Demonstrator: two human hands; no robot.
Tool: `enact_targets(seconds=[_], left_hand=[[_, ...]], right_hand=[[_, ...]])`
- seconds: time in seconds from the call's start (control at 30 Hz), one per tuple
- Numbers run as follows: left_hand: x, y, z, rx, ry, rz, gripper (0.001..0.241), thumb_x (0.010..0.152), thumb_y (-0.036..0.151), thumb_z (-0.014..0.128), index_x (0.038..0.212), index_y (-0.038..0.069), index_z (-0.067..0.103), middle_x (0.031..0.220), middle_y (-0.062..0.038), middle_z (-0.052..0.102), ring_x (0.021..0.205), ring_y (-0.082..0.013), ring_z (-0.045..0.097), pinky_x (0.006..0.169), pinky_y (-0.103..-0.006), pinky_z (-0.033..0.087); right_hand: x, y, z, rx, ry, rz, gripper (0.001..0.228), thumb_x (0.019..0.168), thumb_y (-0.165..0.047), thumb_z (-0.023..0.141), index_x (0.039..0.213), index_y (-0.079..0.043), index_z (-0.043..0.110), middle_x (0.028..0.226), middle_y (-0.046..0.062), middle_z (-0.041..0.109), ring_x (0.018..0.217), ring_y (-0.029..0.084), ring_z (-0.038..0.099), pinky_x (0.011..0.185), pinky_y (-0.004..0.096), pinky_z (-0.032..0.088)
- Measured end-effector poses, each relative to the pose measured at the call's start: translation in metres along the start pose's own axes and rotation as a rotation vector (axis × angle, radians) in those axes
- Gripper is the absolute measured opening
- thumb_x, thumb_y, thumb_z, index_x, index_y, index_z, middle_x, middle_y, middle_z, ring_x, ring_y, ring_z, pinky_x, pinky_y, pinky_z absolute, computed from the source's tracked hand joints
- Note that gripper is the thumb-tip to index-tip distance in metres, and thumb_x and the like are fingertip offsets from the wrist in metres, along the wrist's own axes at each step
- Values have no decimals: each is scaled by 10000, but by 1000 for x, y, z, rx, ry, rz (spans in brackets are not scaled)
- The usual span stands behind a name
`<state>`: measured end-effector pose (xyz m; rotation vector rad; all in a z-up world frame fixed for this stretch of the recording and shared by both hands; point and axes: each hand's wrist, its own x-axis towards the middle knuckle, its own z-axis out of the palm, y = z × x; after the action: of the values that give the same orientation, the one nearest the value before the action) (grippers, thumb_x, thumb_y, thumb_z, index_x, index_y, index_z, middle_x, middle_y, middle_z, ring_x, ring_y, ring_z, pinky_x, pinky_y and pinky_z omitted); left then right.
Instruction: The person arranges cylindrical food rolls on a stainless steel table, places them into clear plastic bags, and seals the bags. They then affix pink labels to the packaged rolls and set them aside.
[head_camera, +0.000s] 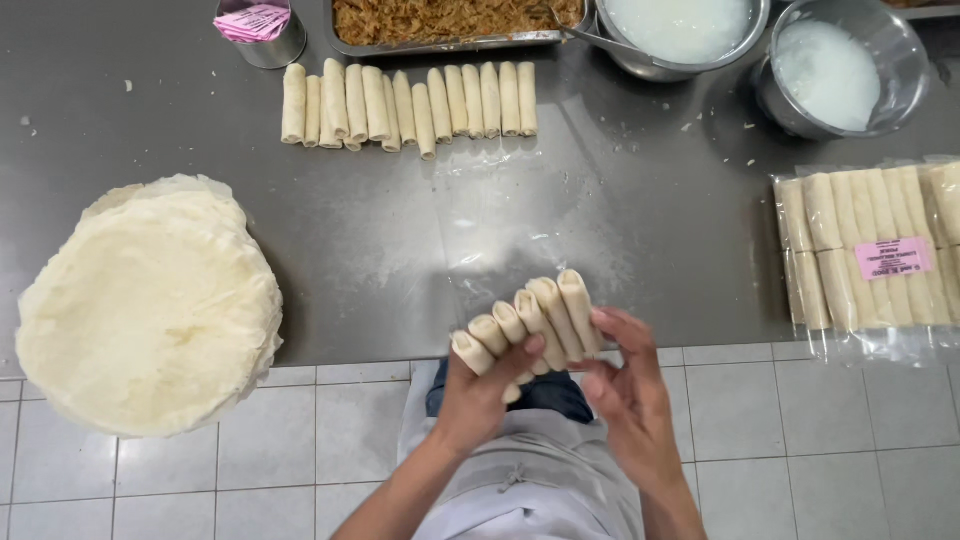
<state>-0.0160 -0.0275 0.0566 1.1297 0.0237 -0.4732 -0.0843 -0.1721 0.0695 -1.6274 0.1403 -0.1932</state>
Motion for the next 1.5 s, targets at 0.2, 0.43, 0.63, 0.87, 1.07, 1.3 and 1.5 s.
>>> enact_targets(seconds=[0.2, 0.43, 0.63, 0.87, 1.07, 1.3, 1.5], left_hand=[[8, 12, -8, -14, -1, 11, 182, 775, 119, 751, 779, 118, 569, 730, 43, 525, 706, -92, 530, 617, -253, 479], [11, 39, -15, -34, -11, 132, 215, 802, 72, 743, 684, 57, 564, 535, -81, 624, 491, -134, 581, 509, -225, 464], [3, 62, -16, -114, 27, 120, 127, 787, 31, 737, 769, 43, 612, 643, -110, 674, 591, -165, 641, 559, -265, 507], [2, 36, -60, -197, 169, 85, 346, 793, 21, 687, 1122, -47, 608, 1021, -198, 721, 972, -326, 692, 739, -387, 584], [-6, 38, -84, -231, 409, 230, 428, 819, 13, 633, 1214, -117, 530, 1113, -267, 669, 1016, -399, 660, 816, -488, 579], [-8, 48, -96, -326, 491, 220, 451, 825, 17, 613, 1247, -112, 523, 1129, -281, 656, 1032, -408, 648, 844, -514, 565], [7, 29, -96, -321, 440, 250, 240, 797, 5, 685, 1021, -69, 641, 791, -186, 706, 683, -262, 704, 599, -405, 626]], right_hand=[[26, 2, 10, -101, 129, 149, 366, 786, -151, 722, 1027, -106, 451, 1030, 77, 582, 827, 150, 604, 739, 266, 541], [47, 24, 16, 146, 26, 157, 483, 793, -150, 734, 1116, -50, 389, 816, 117, 594, 747, 179, 628, 652, 322, 535], [50, 28, 25, 376, -13, 275, 408, 855, -78, 622, 1193, -52, 397, 935, 169, 616, 825, 218, 649, 720, 355, 548], [67, 27, 49, -5, 29, 107, 529, 823, -157, 693, 1263, -56, 417, 945, 164, 647, 864, 226, 648, 728, 337, 535], [145, 53, 152, -1026, 11, -516, 402, 885, -260, 621, 1233, -73, 548, 1020, 99, 629, 917, 280, 624, 696, 406, 570], [139, 4, 153, -404, -160, 5, 410, 873, -484, 603, 1098, -150, 679, 909, 69, 681, 927, 262, 682, 753, 378, 577], [87, 6, 134, -393, -154, -160, 382, 891, -283, 642, 1248, -145, 645, 847, 54, 617, 709, 133, 640, 596, 270, 545]])
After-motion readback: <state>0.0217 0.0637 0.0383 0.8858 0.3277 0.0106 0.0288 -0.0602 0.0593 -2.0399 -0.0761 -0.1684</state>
